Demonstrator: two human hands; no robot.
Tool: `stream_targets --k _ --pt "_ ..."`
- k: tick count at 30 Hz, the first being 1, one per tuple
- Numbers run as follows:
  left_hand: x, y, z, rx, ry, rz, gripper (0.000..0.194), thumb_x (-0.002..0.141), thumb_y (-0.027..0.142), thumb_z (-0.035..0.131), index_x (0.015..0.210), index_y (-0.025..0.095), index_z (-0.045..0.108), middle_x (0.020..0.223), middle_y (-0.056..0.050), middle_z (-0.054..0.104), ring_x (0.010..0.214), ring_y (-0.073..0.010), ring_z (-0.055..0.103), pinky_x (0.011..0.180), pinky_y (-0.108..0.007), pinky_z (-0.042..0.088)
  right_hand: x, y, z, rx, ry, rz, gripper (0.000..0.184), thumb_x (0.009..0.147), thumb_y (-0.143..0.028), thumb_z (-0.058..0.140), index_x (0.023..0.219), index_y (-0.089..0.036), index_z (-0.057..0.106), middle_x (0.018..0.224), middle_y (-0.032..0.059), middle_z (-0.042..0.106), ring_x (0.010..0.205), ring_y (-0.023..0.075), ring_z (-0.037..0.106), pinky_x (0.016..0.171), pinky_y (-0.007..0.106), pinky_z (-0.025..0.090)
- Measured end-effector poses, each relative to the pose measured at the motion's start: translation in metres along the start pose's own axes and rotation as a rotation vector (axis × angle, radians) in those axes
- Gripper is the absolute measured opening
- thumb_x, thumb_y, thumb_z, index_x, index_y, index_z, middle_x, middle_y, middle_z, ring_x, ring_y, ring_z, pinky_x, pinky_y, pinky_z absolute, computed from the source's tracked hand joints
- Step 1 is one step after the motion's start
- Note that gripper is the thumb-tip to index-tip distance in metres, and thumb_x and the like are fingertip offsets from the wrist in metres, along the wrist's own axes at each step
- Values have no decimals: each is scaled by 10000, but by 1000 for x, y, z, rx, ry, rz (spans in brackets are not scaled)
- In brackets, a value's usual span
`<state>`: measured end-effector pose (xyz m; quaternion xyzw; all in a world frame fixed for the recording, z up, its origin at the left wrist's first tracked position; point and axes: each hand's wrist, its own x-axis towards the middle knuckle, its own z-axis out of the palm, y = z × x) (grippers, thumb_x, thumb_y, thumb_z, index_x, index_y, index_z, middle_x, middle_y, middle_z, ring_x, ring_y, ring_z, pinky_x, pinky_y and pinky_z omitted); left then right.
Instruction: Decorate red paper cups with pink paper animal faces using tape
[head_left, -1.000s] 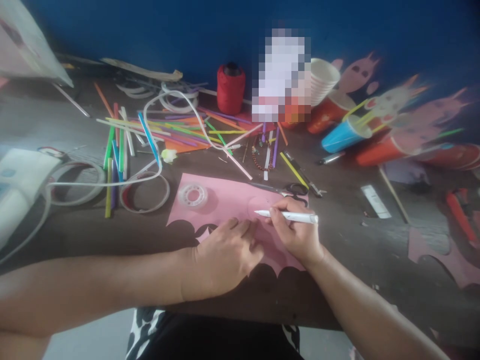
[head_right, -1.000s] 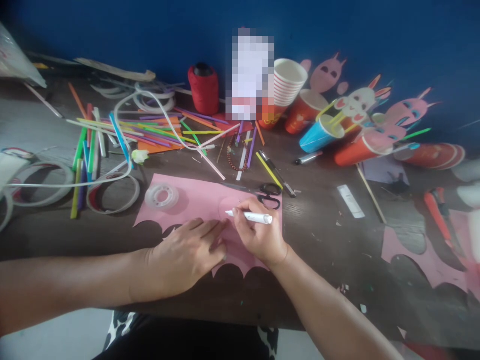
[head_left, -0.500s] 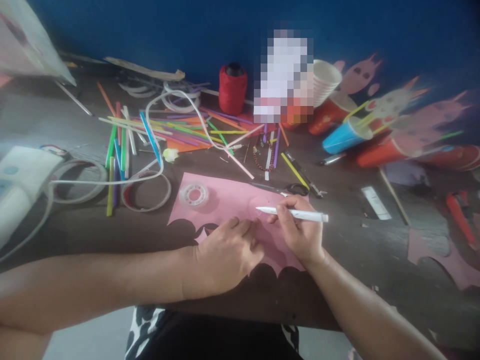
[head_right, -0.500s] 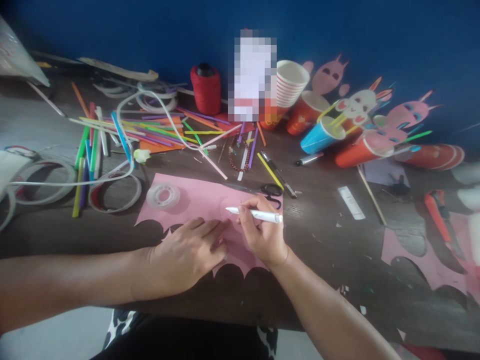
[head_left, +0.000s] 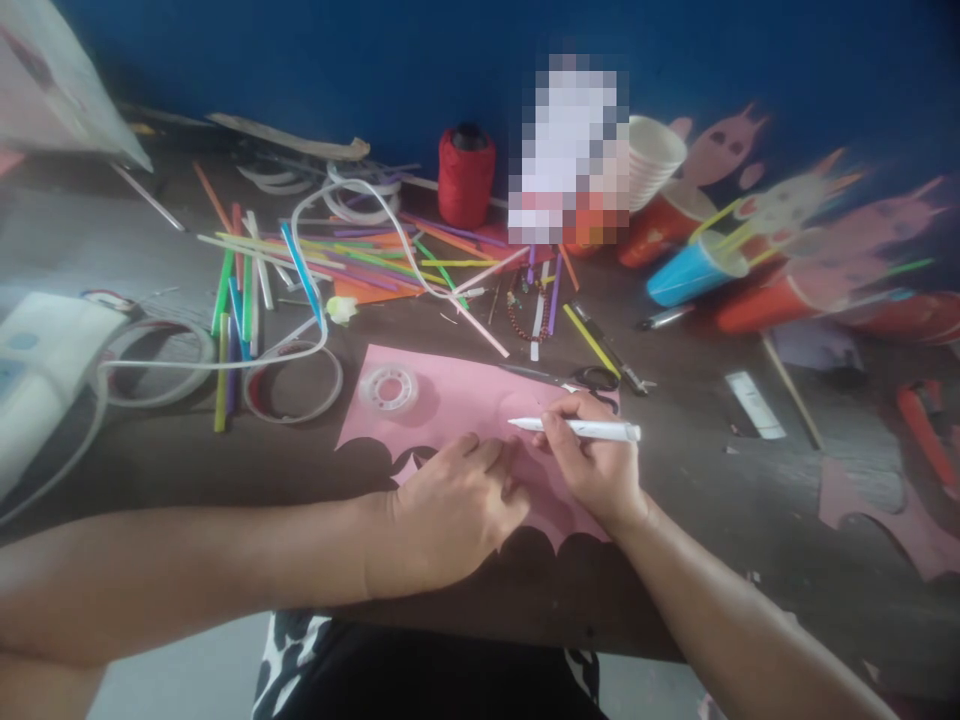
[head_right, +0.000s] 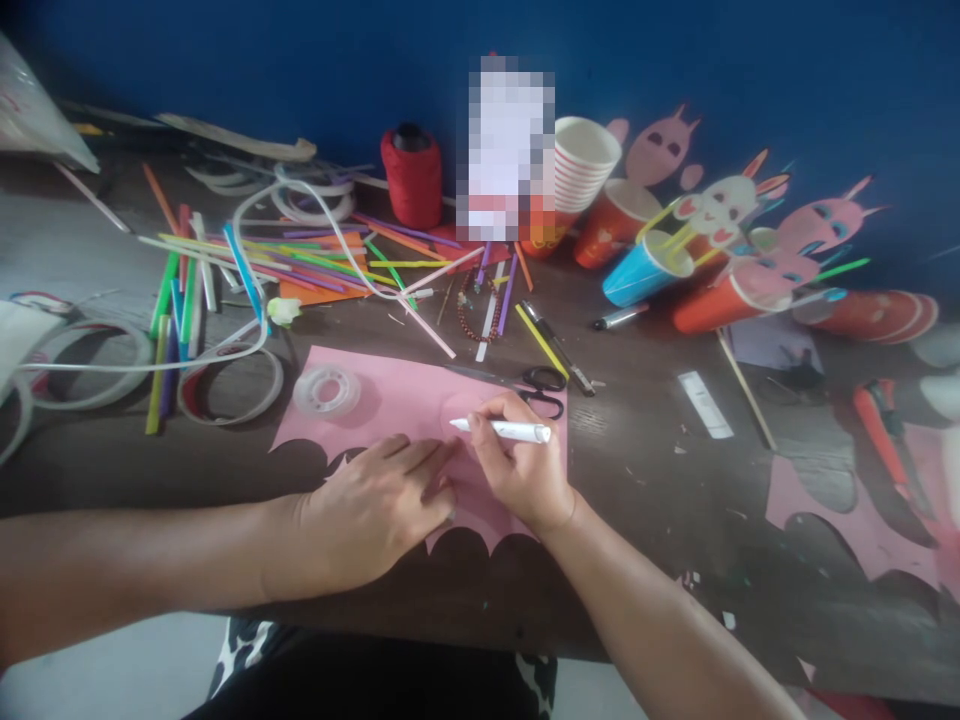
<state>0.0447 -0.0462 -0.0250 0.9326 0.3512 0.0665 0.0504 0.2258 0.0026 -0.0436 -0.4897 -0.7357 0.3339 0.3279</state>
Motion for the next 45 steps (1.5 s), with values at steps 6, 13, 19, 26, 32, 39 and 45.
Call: stream_targets --k 6,13,19,26,32,39,45 --pt "0 0 0 -4 16 6 71 802 225 510 805 179 564 965 -111 656 913 -249 566 739 -367 406 3 -3 -1 -59 -10 -30 57 846 -241 540 817 -195 558 674 6 638 574 128 616 551 233 467" --pt "1 0 0 -3 12 -2 60 786 212 523 801 178 570 960 -107 660 903 -246 567 755 -369 405 3 -7 -2 -73 -14 -54 73 850 -234 532 799 -191 562 694 13 643 613 133 627 582 238 475" --pt "1 -1 -1 0 21 3 47 777 210 531 795 182 564 974 -109 658 912 -241 568 731 -358 407 0 -2 0 55 45 -8 65 860 -232 521 814 -192 541 619 -14 602 579 127 600 605 254 482" --pt "0 0 0 11 17 2 56 782 210 524 800 177 566 958 -113 660 898 -247 572 738 -368 411 1 -1 1 -8 0 3 80 850 -266 539 836 -193 568 685 9 639 565 132 607 573 254 478" --pt "0 0 -1 3 18 9 60 783 209 521 799 176 569 964 -121 658 901 -254 576 727 -368 416 1 -2 1 -24 -8 -16 65 843 -257 552 835 -198 578 717 19 660 606 144 637 571 248 480" --pt "0 -1 -1 10 17 11 68 777 204 526 814 171 573 976 -122 657 899 -247 578 744 -370 420 2 -3 1 -53 -9 -36 59 846 -248 548 827 -198 574 720 19 664 626 147 648 601 253 492" --pt "1 -1 -1 -1 16 13 55 772 198 526 793 173 570 972 -119 658 896 -246 575 754 -372 422 6 -9 -1 -109 -12 -91 77 846 -240 543 786 -202 574 702 11 666 614 137 630 600 247 490"
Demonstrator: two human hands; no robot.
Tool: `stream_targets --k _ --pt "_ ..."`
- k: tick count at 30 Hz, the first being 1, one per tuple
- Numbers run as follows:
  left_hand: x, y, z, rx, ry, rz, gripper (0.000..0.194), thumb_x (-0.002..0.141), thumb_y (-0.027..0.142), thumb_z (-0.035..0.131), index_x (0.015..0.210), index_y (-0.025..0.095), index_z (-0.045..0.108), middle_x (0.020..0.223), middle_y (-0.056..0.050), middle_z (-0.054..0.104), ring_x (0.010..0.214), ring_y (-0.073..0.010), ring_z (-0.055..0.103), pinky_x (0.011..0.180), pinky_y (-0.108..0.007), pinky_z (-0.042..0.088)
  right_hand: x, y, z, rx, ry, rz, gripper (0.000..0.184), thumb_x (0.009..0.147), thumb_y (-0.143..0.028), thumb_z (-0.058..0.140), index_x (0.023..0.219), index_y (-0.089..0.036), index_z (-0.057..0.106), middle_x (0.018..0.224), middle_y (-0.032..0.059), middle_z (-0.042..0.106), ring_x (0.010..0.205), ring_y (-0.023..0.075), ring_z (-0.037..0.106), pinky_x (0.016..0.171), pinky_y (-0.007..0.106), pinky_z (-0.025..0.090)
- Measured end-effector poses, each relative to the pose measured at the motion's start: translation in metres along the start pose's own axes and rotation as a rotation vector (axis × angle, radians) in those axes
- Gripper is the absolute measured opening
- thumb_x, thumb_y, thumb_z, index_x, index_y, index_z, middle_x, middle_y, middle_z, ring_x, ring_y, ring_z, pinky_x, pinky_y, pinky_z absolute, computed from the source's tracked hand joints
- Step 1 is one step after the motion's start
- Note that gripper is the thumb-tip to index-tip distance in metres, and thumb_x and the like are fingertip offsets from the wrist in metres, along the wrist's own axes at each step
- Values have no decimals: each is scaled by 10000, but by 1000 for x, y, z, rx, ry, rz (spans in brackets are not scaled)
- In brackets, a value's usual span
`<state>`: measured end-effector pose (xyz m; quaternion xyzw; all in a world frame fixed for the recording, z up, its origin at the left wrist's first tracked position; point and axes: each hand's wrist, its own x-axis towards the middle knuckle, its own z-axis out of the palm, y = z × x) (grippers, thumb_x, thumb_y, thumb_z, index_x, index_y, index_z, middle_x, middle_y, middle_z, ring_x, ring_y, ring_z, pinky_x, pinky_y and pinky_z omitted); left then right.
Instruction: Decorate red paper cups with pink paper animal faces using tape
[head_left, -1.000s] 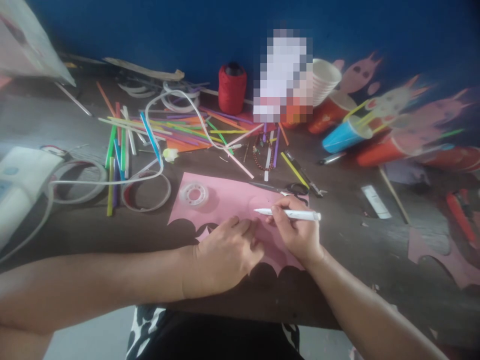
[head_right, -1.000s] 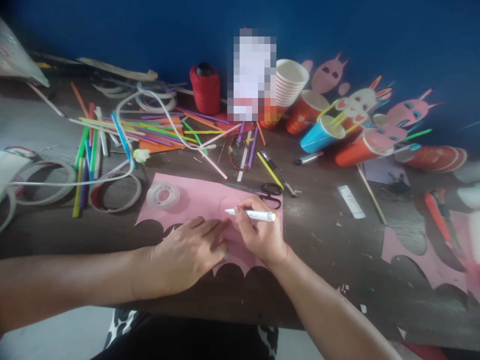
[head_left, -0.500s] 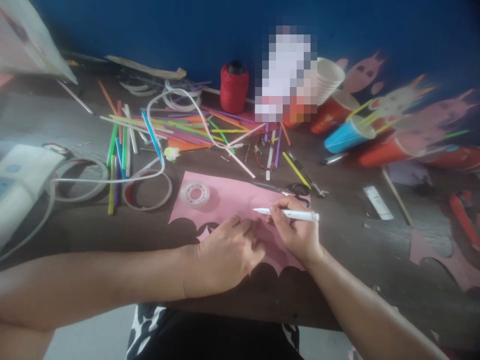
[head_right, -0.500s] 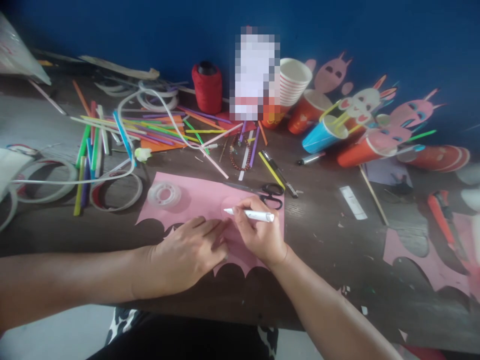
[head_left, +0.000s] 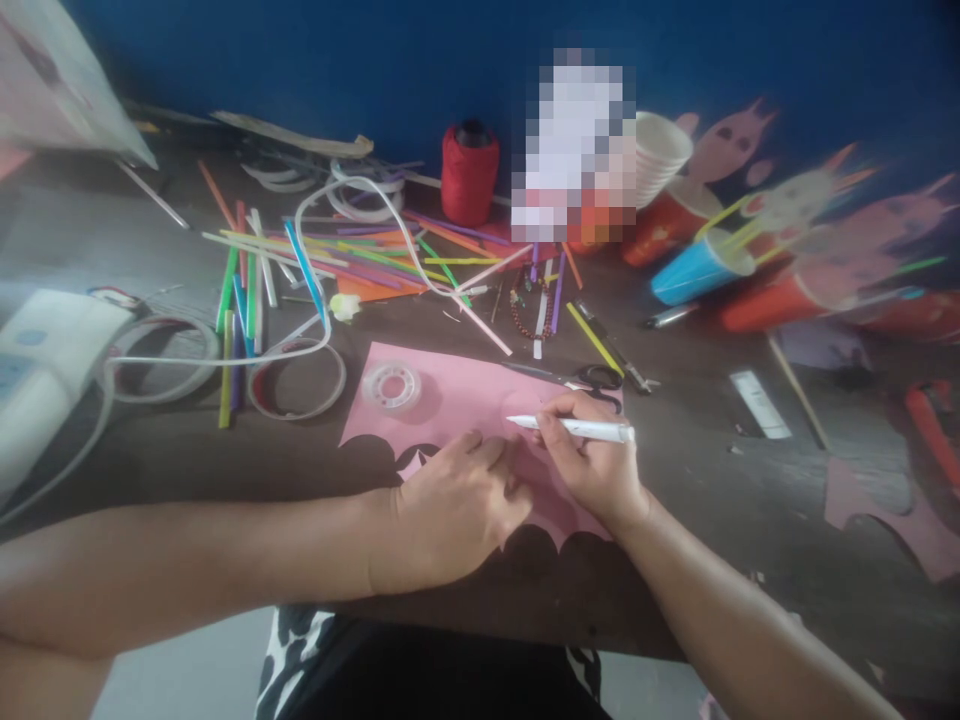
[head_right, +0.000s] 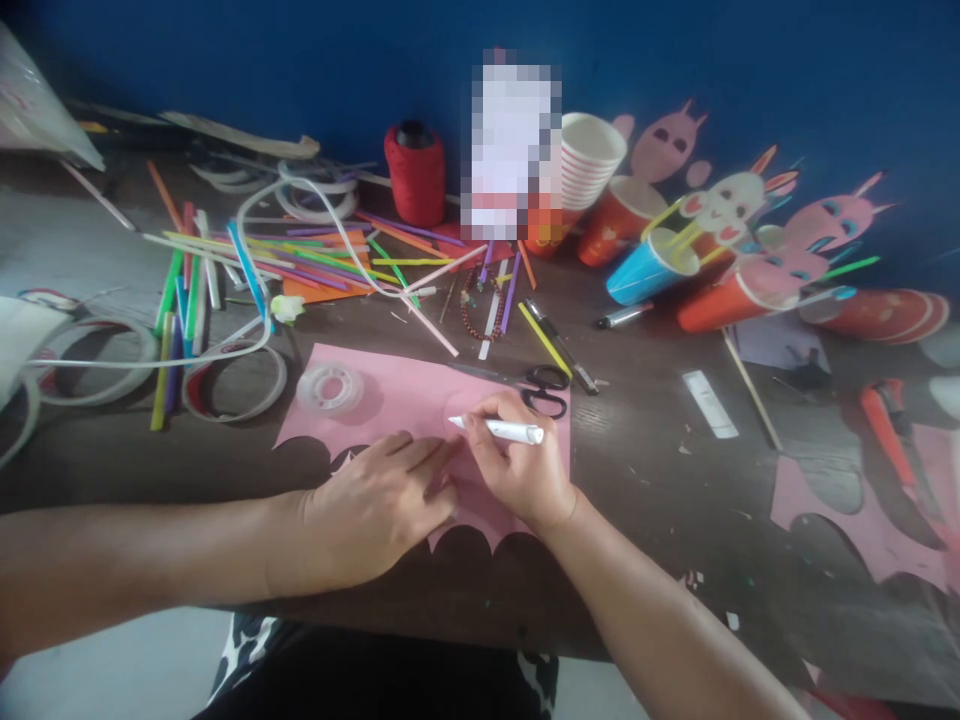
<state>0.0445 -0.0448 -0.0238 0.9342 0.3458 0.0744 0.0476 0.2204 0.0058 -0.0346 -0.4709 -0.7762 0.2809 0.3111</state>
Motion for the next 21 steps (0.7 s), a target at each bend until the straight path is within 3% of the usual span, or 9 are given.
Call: stream_targets --k 9,21 --pt "0 1 0 1 1 -9 59 771 203 532 801 174 573 975 -126 655 904 -250 573 749 -370 421 -5 3 3 83 44 28 66 850 -249 548 860 -210 600 744 19 676 652 155 656 605 266 505" --pt "-1 2 0 20 -12 -16 73 786 216 526 816 173 577 960 -113 660 923 -252 565 756 -374 411 -3 4 4 78 -9 26 64 850 -254 547 829 -209 587 748 20 675 668 159 656 623 269 511"
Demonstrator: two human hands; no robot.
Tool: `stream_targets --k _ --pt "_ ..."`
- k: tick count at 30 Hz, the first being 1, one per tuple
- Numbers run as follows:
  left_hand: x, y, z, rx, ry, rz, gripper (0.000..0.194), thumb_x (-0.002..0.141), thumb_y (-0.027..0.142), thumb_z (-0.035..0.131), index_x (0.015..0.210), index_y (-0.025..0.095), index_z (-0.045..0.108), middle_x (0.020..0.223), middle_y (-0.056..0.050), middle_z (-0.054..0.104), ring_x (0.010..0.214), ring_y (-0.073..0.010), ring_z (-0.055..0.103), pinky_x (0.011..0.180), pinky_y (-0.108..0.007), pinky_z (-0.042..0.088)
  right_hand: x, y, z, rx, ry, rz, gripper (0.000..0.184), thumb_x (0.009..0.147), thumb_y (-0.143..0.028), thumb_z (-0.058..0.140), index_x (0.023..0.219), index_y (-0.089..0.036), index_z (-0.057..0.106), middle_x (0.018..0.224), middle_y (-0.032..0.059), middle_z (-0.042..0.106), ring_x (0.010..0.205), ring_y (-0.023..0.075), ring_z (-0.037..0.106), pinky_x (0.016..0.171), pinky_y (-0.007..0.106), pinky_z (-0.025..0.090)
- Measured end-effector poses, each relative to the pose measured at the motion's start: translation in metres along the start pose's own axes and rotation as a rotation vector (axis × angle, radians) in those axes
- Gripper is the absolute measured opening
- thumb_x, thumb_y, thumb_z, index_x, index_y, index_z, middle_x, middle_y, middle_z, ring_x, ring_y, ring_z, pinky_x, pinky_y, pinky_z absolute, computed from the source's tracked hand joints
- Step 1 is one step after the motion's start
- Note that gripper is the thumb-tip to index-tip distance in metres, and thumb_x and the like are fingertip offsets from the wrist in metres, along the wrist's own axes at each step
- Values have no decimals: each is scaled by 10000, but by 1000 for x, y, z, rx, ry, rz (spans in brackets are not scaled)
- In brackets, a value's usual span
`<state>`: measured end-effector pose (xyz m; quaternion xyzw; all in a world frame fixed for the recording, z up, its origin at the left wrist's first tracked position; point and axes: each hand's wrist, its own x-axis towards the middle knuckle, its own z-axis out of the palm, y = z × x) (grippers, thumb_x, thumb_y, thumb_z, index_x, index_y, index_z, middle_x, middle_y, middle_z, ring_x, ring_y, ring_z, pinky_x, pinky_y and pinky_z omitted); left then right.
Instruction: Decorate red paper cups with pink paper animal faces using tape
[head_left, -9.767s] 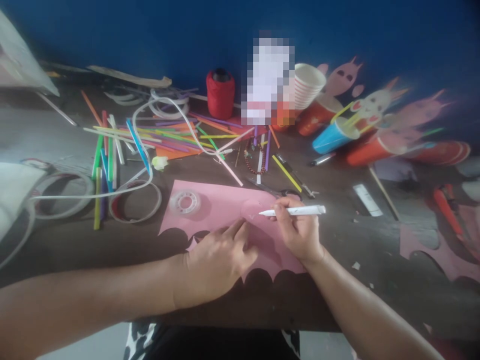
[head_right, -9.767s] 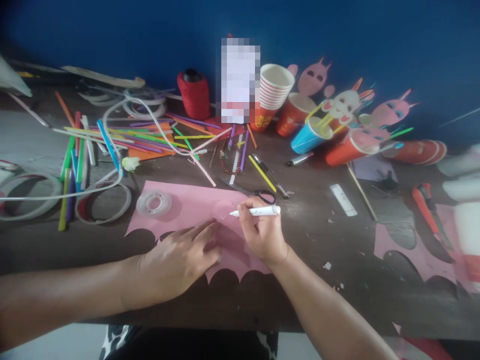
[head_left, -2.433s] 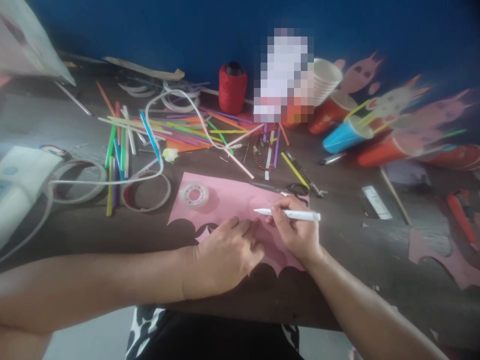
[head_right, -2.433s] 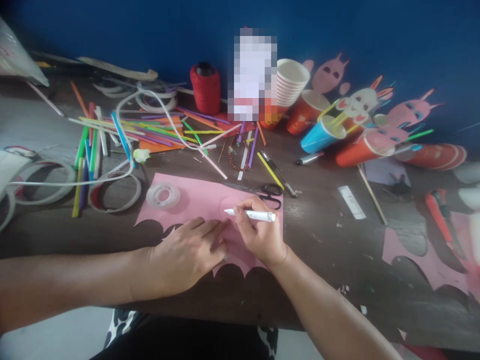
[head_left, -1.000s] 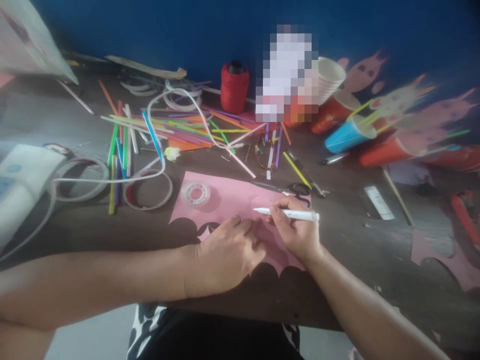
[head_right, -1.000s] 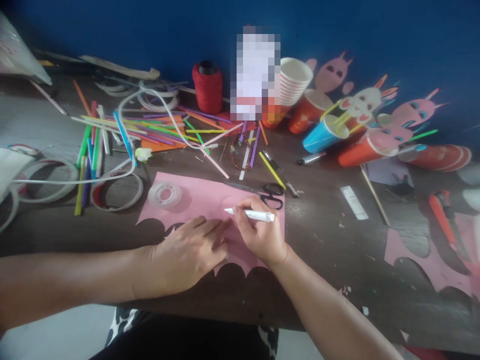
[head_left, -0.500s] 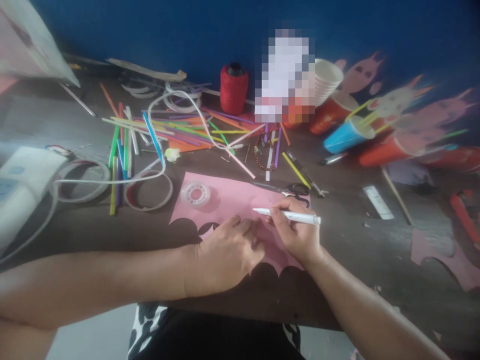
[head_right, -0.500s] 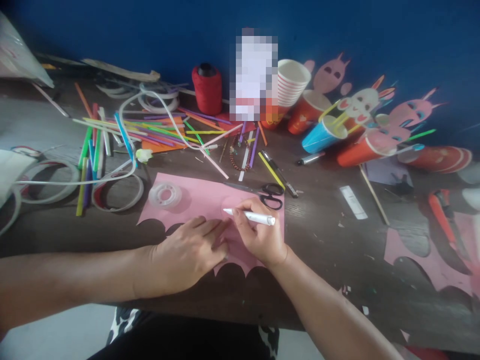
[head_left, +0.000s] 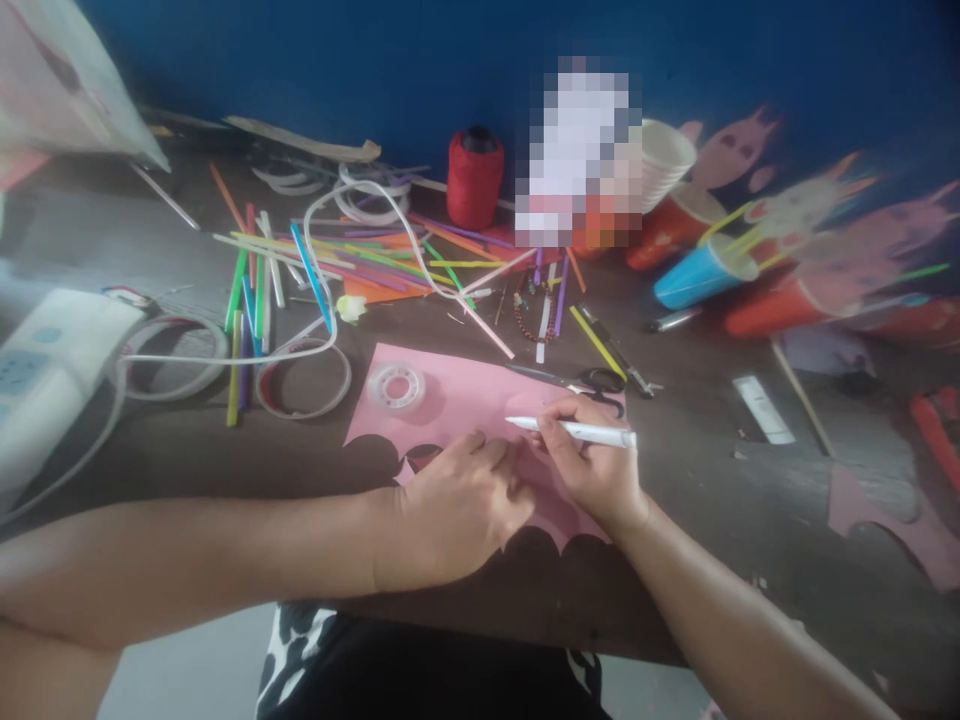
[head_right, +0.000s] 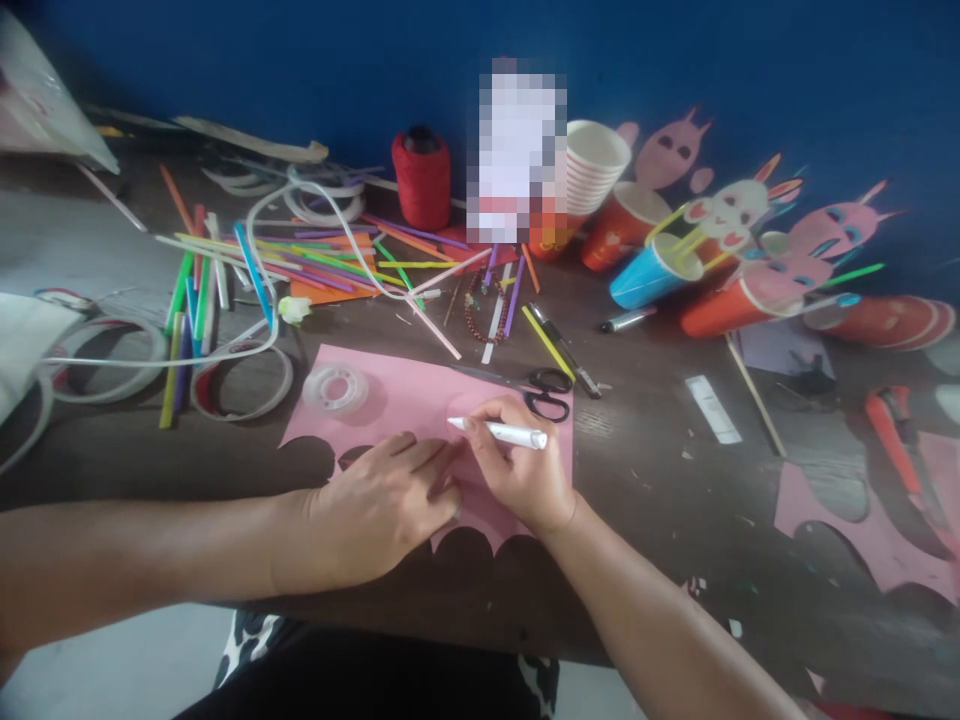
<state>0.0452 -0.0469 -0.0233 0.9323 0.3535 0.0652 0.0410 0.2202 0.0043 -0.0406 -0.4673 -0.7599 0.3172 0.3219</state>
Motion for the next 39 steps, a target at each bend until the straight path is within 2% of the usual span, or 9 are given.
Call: stream_targets --k 6,12,16,18,22,27,30,39 --pt "1 -1 -1 -12 2 7 72 775 211 545 813 171 591 986 -121 651 939 -258 563 771 -383 421 1 -7 -3 -3 4 -52 74 845 -227 545 784 -205 580 708 13 651 636 147 627 612 272 492" --pt "0 -3 0 -45 18 -12 89 801 247 549 787 169 590 1110 -157 604 954 -258 570 757 -384 444 -1 -1 -7 377 395 45 137 903 -275 428 821 -215 519 582 -28 539 504 133 560 558 313 490" --pt "2 -5 0 -85 27 -34 182 856 312 496 778 173 585 1086 -133 613 922 -248 586 740 -396 460 7 10 -13 605 466 92 179 899 -291 433 743 -225 491 513 -57 458 427 108 478 516 300 476" --pt "4 -7 -2 -107 37 -47 227 880 336 464 779 173 585 1052 -115 629 908 -244 595 732 -397 468 10 14 -17 749 416 110 230 892 -293 430 679 -220 478 473 -64 423 382 92 420 452 272 439" --pt "6 -11 -4 -137 49 -57 245 888 359 457 812 174 598 1081 -91 637 906 -245 608 716 -397 481 10 17 -22 964 211 165 269 869 -322 444 626 -211 478 415 -78 364 331 73 334 347 214 315" --pt "7 -16 -3 -195 67 -71 285 894 382 448 1008 173 604 995 -63 670 869 -222 622 711 -373 502 0 16 -15 948 49 172 253 847 -329 522 639 -184 526 456 -57 438 353 57 344 333 189 240" --pt "8 -17 -2 -204 78 -86 318 890 399 451 1036 159 601 1009 -69 673 842 -220 626 704 -368 512 -3 14 -13 914 1 154 241 847 -318 545 659 -169 545 478 -50 455 366 48 357 338 181 232" --pt "9 -17 -4 -230 101 -112 313 886 380 458 1038 149 605 954 -74 687 821 -225 634 693 -368 523 -2 11 -13 905 -29 139 241 858 -315 545 669 -166 540 474 -58 448 373 46 370 350 179 261"
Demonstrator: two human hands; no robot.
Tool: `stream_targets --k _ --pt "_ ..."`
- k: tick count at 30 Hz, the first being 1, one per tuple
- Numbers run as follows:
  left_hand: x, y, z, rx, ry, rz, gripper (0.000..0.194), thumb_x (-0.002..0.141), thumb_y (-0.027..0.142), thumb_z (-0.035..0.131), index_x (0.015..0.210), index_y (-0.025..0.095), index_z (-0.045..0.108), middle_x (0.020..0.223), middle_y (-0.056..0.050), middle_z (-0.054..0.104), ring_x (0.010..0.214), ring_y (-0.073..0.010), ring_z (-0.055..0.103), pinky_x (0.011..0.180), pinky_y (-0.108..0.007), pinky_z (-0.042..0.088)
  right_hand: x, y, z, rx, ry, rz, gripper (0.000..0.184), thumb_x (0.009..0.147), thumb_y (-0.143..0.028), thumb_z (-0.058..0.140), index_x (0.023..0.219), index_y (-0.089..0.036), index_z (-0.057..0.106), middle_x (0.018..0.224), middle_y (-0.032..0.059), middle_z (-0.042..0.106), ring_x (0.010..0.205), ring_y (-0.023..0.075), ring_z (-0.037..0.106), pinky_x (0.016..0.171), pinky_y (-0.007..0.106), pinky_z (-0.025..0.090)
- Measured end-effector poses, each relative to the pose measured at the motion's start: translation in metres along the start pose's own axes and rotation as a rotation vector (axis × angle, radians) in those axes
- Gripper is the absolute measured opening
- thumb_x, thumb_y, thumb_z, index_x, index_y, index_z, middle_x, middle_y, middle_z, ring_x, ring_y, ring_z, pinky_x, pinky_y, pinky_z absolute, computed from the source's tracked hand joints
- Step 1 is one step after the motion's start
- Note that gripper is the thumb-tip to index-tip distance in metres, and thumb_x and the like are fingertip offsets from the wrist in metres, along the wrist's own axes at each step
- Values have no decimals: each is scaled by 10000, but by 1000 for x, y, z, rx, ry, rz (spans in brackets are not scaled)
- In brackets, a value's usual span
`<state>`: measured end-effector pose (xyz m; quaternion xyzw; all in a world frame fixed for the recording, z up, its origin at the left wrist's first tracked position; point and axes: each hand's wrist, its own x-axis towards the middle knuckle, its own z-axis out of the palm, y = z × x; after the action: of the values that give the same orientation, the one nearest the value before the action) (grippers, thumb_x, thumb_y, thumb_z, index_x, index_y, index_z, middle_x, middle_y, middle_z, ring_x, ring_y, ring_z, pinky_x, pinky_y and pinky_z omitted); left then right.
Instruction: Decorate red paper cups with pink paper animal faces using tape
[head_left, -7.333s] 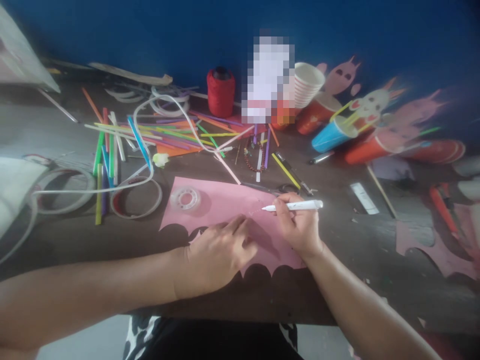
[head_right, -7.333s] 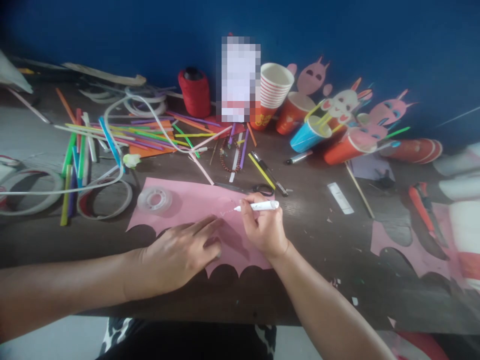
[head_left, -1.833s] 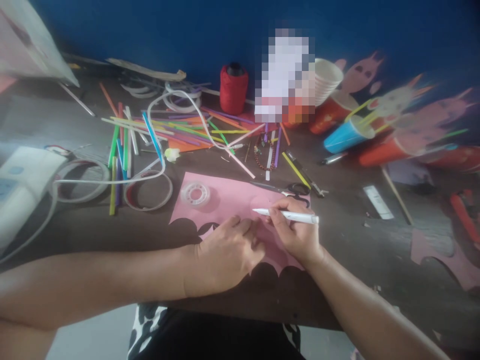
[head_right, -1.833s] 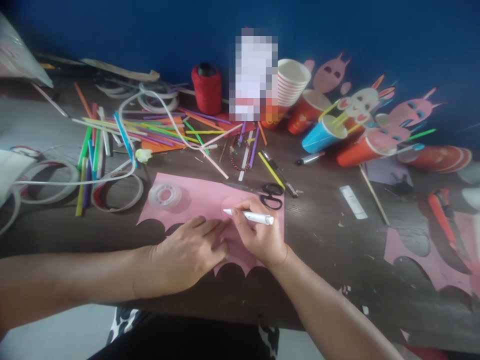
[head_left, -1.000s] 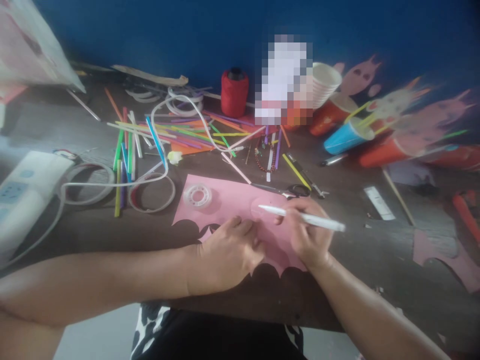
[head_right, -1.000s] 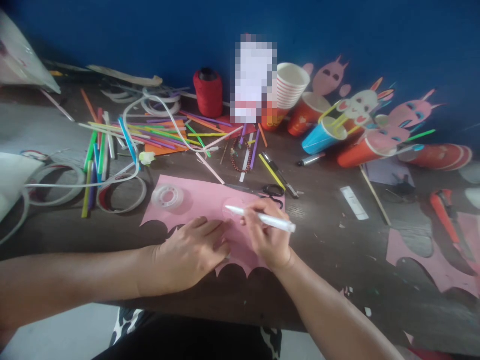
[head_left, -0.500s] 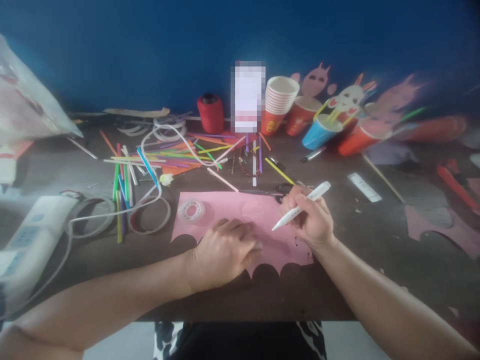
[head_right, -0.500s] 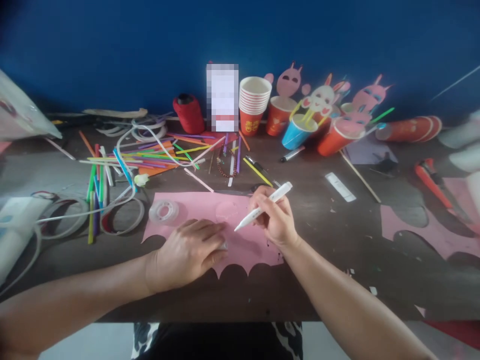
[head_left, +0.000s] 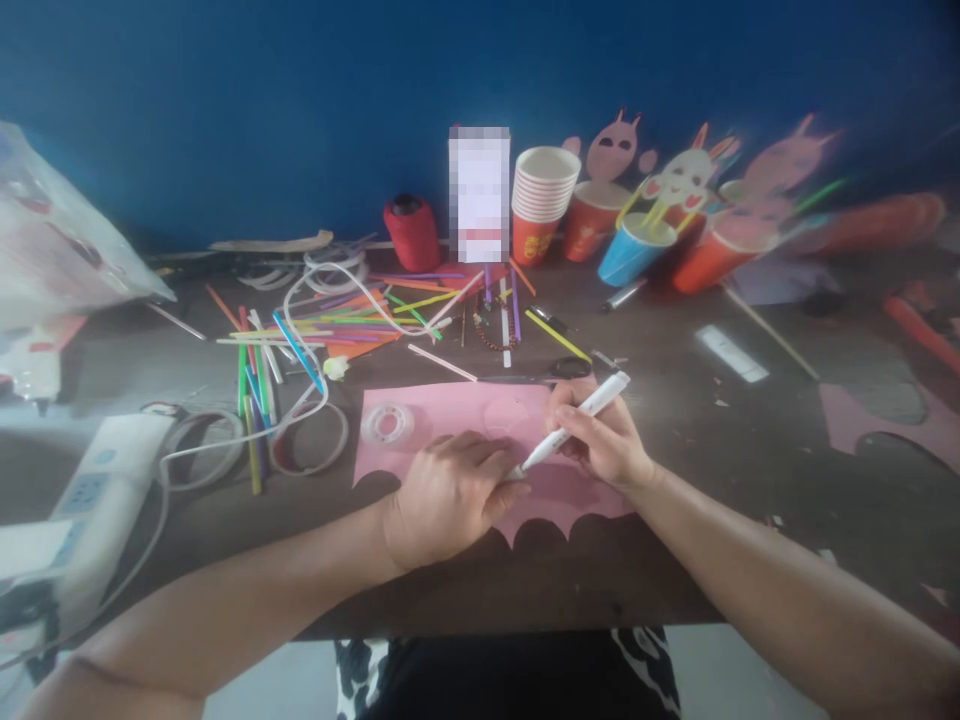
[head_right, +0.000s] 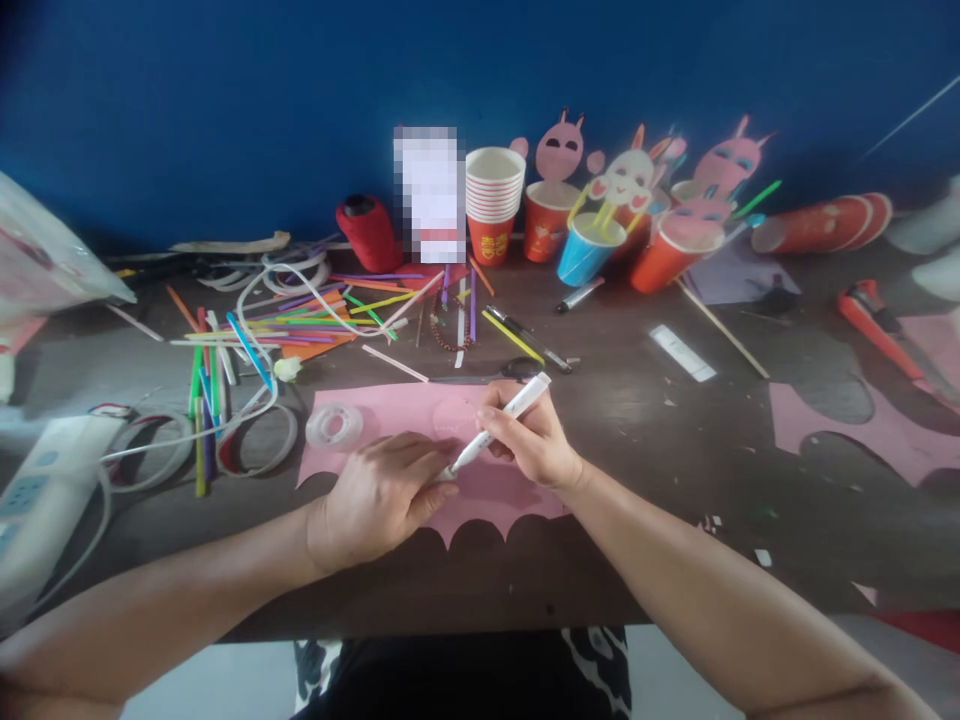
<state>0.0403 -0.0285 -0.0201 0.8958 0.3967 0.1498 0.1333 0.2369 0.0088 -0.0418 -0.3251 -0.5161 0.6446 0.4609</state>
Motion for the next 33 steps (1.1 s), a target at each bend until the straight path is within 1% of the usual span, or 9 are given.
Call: stream_targets --k 3,7,9,11,14,20,24,27,33 --pt "0 -1 0 -12 -1 -8 296 887 370 454 996 144 611 897 -75 684 792 -219 628 672 -356 514 -1 -2 2 -45 -16 -6 236 865 -313 533 683 -164 550 480 -50 472 384 53 398 355 181 281" --pt "0 -3 1 -19 9 -29 269 888 337 439 814 141 607 748 -64 654 695 -202 602 601 -330 487 -1 -5 4 -188 -74 -33 218 863 -297 533 705 -153 578 533 -24 532 424 59 435 382 187 320" --pt "1 -3 2 -17 11 -40 281 889 324 431 741 143 586 711 -64 639 676 -196 595 589 -318 478 -1 -7 5 -233 -96 -42 204 859 -286 536 714 -152 584 544 -22 540 430 59 440 391 188 333" --pt "1 -4 2 -12 7 -45 290 891 321 425 711 145 568 699 -64 633 672 -195 595 586 -315 475 -1 -7 5 -231 -100 -31 198 862 -286 533 726 -152 585 535 -27 538 426 59 444 392 186 341" --pt "1 -4 3 -3 2 -48 288 892 321 424 709 144 559 695 -62 630 673 -201 599 579 -318 474 -1 -7 6 -193 -101 10 199 864 -303 535 745 -151 584 515 -34 531 426 64 464 392 182 356" --pt "2 -5 2 16 -25 -80 295 890 345 433 712 147 559 700 -61 631 673 -203 606 572 -316 477 1 -4 13 -152 -72 66 230 849 -326 566 692 -159 546 480 -41 538 384 65 477 363 172 370" --pt "2 -4 2 9 -51 -96 302 897 352 421 737 145 572 715 -65 634 701 -213 615 597 -330 489 2 -1 16 -113 -53 102 234 834 -347 588 698 -164 536 486 -36 563 376 73 502 355 174 389" --pt "2 -3 1 -8 -65 -108 271 898 328 424 768 145 577 734 -65 639 713 -209 617 619 -332 497 1 0 16 -103 -57 117 242 828 -358 595 699 -163 535 500 -28 577 380 74 507 360 178 397" --pt "-2 -3 4 -9 -37 -102 237 895 291 426 798 137 578 752 -76 642 728 -213 620 623 -340 507 -1 3 18 -43 -67 185 252 828 -390 590 728 -169 519 530 -29 579 420 76 516 394 186 420"
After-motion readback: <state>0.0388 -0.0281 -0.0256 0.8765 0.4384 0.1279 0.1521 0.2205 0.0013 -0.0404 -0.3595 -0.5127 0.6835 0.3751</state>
